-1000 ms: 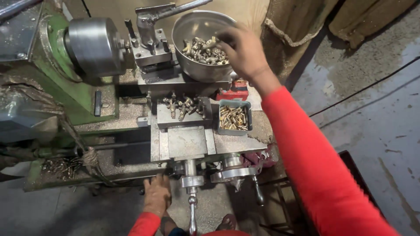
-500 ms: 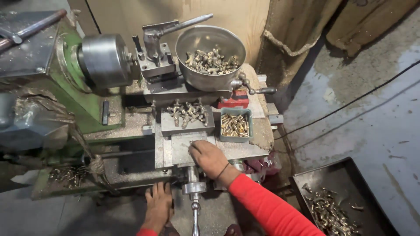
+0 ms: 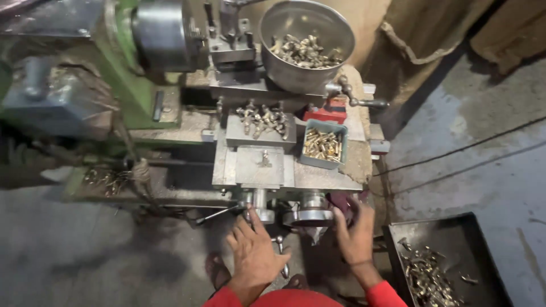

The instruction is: The person operates a small benchtop lathe to machine small brass fittings. They load a part into the chuck, turn the handwheels to move the tool and spin the workpiece, then remove finished parts and place them into a bowl and a tray of completed pieces.

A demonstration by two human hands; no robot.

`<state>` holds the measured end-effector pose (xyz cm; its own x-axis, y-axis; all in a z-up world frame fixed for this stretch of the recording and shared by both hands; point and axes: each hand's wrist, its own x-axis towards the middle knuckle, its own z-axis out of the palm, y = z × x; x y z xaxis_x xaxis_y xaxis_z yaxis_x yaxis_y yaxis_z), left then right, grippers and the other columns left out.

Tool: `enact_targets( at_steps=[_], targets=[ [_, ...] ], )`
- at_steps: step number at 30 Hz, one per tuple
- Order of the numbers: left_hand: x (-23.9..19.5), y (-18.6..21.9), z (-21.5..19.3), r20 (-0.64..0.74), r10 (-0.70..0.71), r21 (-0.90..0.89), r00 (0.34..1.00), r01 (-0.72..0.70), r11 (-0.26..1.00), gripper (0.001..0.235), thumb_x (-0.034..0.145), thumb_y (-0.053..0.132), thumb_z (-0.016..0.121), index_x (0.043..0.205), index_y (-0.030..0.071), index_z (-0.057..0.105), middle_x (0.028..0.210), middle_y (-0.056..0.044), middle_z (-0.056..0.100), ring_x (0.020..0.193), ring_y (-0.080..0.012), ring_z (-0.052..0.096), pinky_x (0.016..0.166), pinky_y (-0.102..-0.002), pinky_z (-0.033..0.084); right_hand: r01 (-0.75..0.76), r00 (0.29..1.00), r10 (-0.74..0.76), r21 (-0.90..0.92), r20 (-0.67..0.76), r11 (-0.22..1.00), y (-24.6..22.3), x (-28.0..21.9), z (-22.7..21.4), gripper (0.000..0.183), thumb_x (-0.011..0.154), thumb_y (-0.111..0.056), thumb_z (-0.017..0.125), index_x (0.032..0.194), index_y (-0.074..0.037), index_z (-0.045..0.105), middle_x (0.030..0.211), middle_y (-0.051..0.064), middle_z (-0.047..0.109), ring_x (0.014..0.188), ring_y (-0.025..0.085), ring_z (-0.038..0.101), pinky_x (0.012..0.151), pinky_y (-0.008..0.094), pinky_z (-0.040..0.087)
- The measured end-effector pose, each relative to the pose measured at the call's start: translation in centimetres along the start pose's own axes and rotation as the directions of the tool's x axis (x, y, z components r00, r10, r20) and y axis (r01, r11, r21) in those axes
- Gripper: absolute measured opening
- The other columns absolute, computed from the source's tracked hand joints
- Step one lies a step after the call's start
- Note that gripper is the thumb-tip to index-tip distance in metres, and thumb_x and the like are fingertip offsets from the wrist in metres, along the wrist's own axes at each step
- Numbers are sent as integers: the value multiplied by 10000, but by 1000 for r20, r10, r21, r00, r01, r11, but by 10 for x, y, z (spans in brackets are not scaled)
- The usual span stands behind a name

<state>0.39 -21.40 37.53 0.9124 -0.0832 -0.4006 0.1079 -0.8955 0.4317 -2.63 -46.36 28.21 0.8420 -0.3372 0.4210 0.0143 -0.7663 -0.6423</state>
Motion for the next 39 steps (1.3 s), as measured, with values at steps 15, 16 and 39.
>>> enact_targets(
  at_steps=[15, 16, 39],
  targets=[
    [51, -68, 72, -190, 80, -529, 978, -171, 831, 1157, 728, 551, 807, 1532, -22, 203, 1441, -260, 458, 1320, -385, 514, 1115, -494, 383, -504, 784, 618, -530, 52, 683, 66, -74, 72, 1036, 644, -566, 857, 1423, -35, 427, 1295, 202, 542, 1227, 408, 536, 963, 539, 492],
    [56, -74, 78, -205, 24, -510, 978, -128, 850, 1069, 810, 574, 754, 1546, -5, 239, 1465, -272, 438, 1344, -421, 474, 1118, -534, 350, -500, 755, 655, -609, 42, 616, 42, -69, 72, 1065, 633, -543, 865, 1458, -57, 396, 1298, 166, 543, 1235, 385, 542, 948, 551, 499],
    [320, -358, -366, -644, 491, 554, 587, -85, 828, 540, 1166, 474, 525, 1033, -36, 638, 940, -254, 667, 877, -395, 646, 818, -455, 513, -556, 608, 781, -627, 141, 546, 178, -126, 174, 614, 828, -378, 692, 1364, -114, 548, 1010, 242, 751, 957, 437, 724, 856, 543, 570]
  ],
)
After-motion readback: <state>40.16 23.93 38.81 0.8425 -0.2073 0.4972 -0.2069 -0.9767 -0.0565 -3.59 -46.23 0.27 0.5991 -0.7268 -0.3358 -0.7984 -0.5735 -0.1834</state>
